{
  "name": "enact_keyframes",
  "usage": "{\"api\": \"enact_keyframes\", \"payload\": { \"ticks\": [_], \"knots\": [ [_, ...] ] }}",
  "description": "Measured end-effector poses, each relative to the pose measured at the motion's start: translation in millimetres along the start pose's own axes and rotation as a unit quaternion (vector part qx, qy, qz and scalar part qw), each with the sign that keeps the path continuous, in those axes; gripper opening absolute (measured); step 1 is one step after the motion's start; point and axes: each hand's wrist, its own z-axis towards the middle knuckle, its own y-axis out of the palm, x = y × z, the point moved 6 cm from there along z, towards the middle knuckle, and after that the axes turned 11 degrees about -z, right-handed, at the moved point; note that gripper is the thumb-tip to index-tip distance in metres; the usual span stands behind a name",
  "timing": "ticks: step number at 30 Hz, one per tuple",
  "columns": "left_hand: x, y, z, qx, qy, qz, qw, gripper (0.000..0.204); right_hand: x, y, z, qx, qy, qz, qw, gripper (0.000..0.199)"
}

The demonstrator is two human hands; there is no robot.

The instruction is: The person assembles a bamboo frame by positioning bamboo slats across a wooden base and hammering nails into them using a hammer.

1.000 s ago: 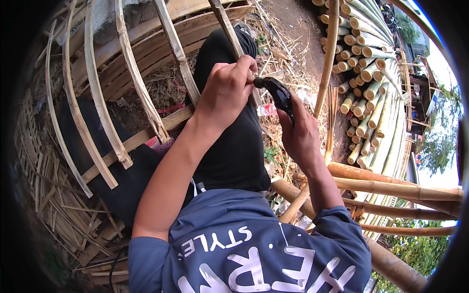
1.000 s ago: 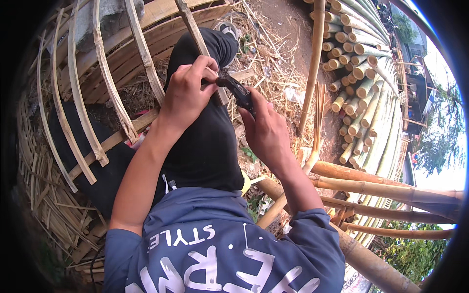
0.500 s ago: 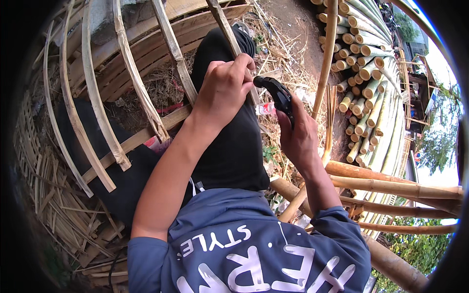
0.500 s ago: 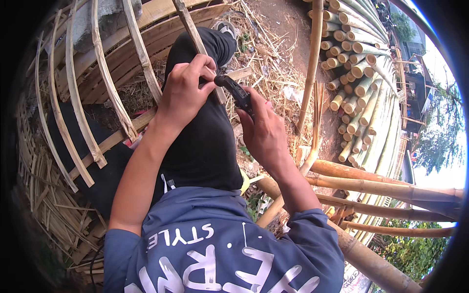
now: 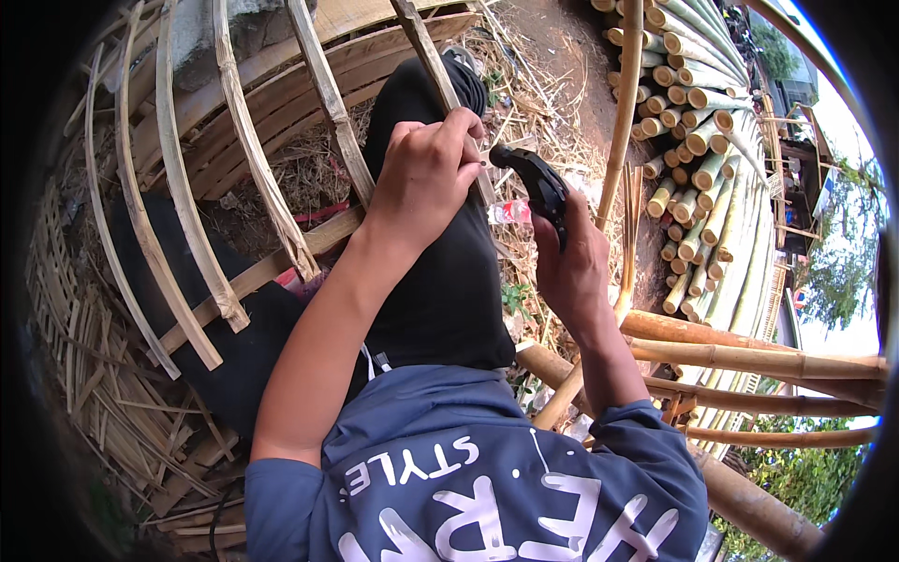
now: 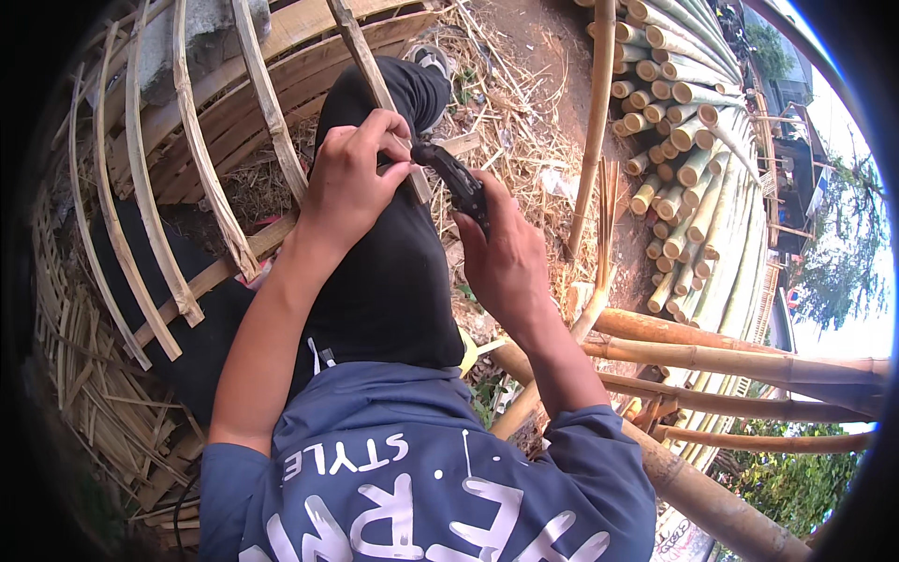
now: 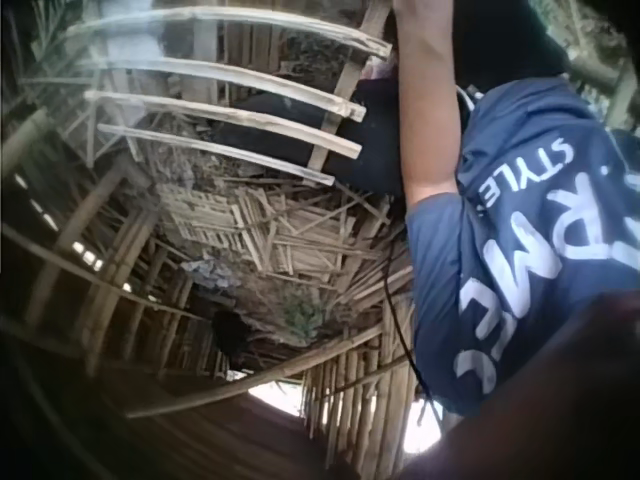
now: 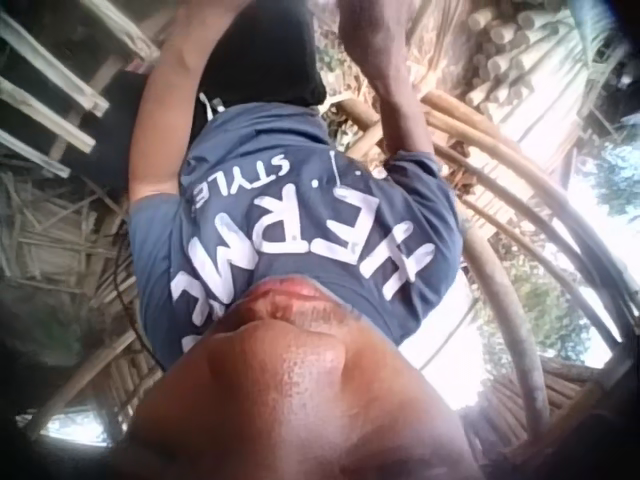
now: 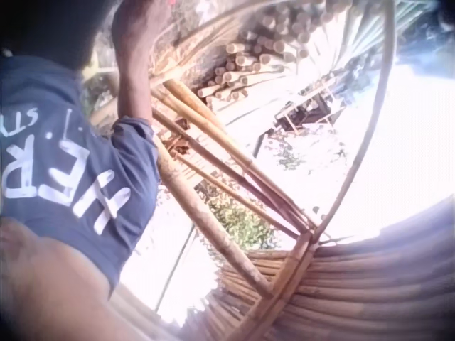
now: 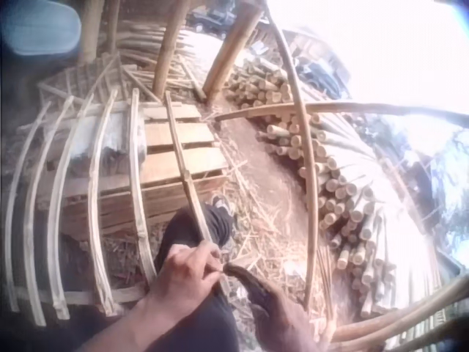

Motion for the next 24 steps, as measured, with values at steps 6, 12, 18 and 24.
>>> {"api": "enact_keyframes", "payload": {
  "ticks": [6, 12, 18, 24],
  "knots": [
    [1.8, -0.1, 1.3, -0.008, 0.008, 0.009, 1.000, 0.029, -1.3, -5.8, 1.7, 0.049, 0.033, 0.055, 0.997, 0.040],
    [3.5, 2.7, 2.7, -0.014, 0.013, 0.022, 1.000, 0.031, 29.3, 46.9, 8.6, 0.061, 0.212, 0.245, 0.944, 0.042],
    [5.9, 1.6, 5.3, -0.028, -0.011, 0.001, 1.000, 0.033, 28.7, 67.2, 14.5, 0.057, 0.226, 0.284, 0.930, 0.040],
    [12.3, 2.1, 9.3, -0.031, 0.010, 0.035, 0.999, 0.032, 27.5, 66.9, 16.2, 0.032, 0.228, 0.277, 0.933, 0.039]
  ]
}}
